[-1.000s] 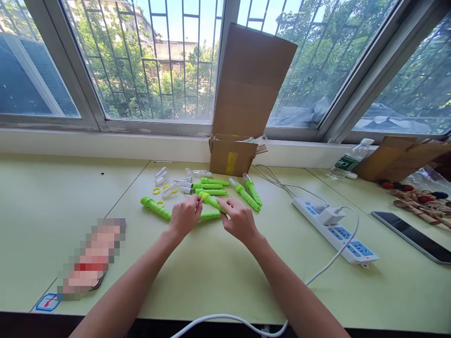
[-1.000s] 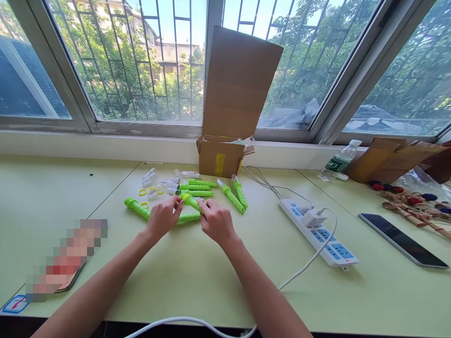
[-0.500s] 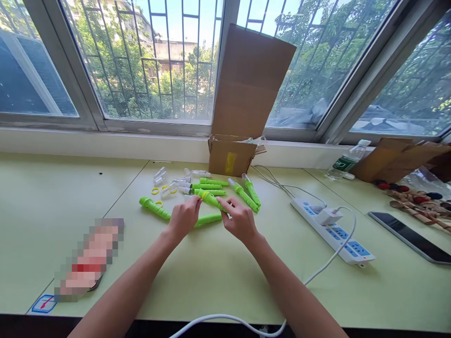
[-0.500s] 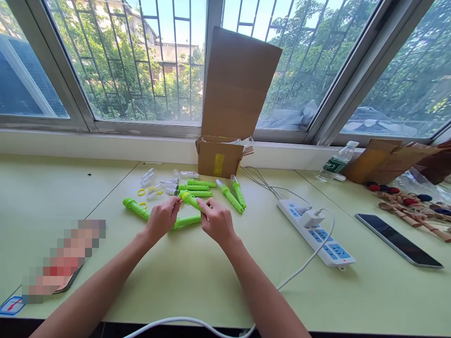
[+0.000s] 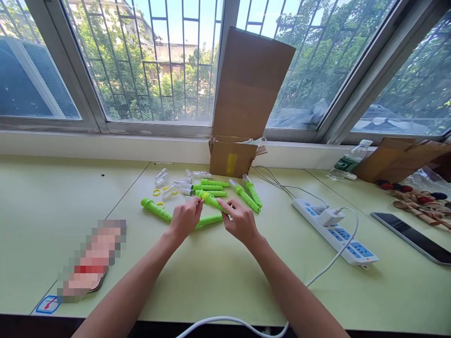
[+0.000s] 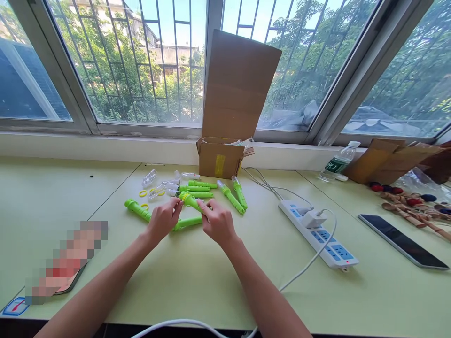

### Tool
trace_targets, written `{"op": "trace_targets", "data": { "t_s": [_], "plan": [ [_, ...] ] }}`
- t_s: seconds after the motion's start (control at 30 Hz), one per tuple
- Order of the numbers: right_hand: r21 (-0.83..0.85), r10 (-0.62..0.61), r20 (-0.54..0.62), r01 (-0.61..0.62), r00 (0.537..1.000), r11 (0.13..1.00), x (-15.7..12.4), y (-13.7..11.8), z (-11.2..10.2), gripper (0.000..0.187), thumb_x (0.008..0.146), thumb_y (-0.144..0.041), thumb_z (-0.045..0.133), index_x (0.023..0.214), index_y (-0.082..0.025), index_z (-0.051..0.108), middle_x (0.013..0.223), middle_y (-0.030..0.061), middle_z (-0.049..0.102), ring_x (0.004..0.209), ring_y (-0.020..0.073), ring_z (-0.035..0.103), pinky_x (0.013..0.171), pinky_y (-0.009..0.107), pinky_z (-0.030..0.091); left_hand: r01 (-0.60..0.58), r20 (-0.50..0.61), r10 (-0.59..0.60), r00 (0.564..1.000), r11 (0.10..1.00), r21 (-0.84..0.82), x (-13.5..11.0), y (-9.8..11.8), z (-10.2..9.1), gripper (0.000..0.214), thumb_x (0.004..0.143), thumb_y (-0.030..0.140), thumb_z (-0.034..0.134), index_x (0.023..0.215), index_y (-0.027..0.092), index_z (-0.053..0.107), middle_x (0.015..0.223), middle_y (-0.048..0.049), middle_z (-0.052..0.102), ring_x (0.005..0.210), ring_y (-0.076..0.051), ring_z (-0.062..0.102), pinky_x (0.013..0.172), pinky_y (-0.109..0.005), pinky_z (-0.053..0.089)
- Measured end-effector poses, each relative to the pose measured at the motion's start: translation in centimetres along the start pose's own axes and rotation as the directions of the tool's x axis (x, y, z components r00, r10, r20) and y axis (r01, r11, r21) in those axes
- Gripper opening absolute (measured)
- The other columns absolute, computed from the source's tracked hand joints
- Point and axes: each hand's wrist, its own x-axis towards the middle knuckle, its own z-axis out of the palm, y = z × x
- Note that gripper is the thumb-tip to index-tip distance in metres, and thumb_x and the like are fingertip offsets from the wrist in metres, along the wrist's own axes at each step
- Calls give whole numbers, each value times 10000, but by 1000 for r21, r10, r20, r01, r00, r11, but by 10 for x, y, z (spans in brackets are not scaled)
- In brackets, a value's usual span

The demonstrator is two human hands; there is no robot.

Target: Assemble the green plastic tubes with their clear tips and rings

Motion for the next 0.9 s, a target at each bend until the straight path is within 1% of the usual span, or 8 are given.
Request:
{"op": "trace_targets", "data": {
  "t_s": [0.17,0.3,0.43,0.53,0.63,0.73,0.83,0.9],
  "plan": [
    [-19,-42,-30,42,999,999,-1,3,2,432,817,-129,471,1219,-227,599,854,37,616,673,115,519,578,216,359,19,13,-19,1000,999,-37,1,0,-1,224,915,319,401,866,186,575,713,-13,669,574,-120,580,535,-228,314],
    [-79,-96,-47,92,994,993,-2,4,3,454,802,-102,469,1219,-227,598,811,36,593,675,123,506,554,223,339,63,49,-60,997,995,-71,2,2,-3,159,879,288,460,894,191,585,746,-6,688,613,-133,605,566,-237,347],
    [-170,-182,-41,173,982,970,-2,3,3,482,779,-44,445,1194,-222,613,793,43,571,690,133,489,562,229,342,129,102,-119,988,986,-102,3,4,-4,124,853,263,493,878,196,595,750,-2,697,621,-145,615,579,-242,363],
    [-206,-257,-49,242,965,948,-1,0,0,485,775,-11,423,1171,-204,625,795,49,570,703,138,482,588,235,357,163,118,-147,982,976,-141,3,4,-3,126,857,255,486,866,192,595,743,-8,695,614,-143,613,581,-237,368],
    [-207,-301,-71,282,951,937,0,-3,-2,475,783,4,410,1161,-185,627,786,48,576,722,141,486,601,239,366,153,104,-134,986,966,-207,3,0,-3,198,898,295,429,849,185,586,706,-16,680,598,-134,605,577,-227,373],
    [-201,-330,-72,311,941,929,0,-5,-2,457,798,-7,409,1161,-181,625,778,48,583,724,145,487,597,245,368,137,84,-123,989,972,-192,5,-3,-4,247,902,323,422,776,183,582,650,-21,657,560,-132,584,556,-228,363],
    [-198,-332,-69,314,941,929,-1,-5,-1,459,798,-4,410,1155,-194,628,772,40,586,711,146,488,591,248,370,121,99,-107,989,982,-148,6,-4,-6,219,875,297,463,734,181,584,642,-26,655,525,-129,563,533,-232,346],
    [-196,-314,-81,293,946,936,-1,-5,0,459,796,1,409,1147,-196,631,783,41,590,716,145,497,604,248,383,111,116,-91,989,978,-177,6,-4,-5,157,853,270,493,773,183,596,695,-23,679,523,-122,562,543,-231,359]
  ]
}}
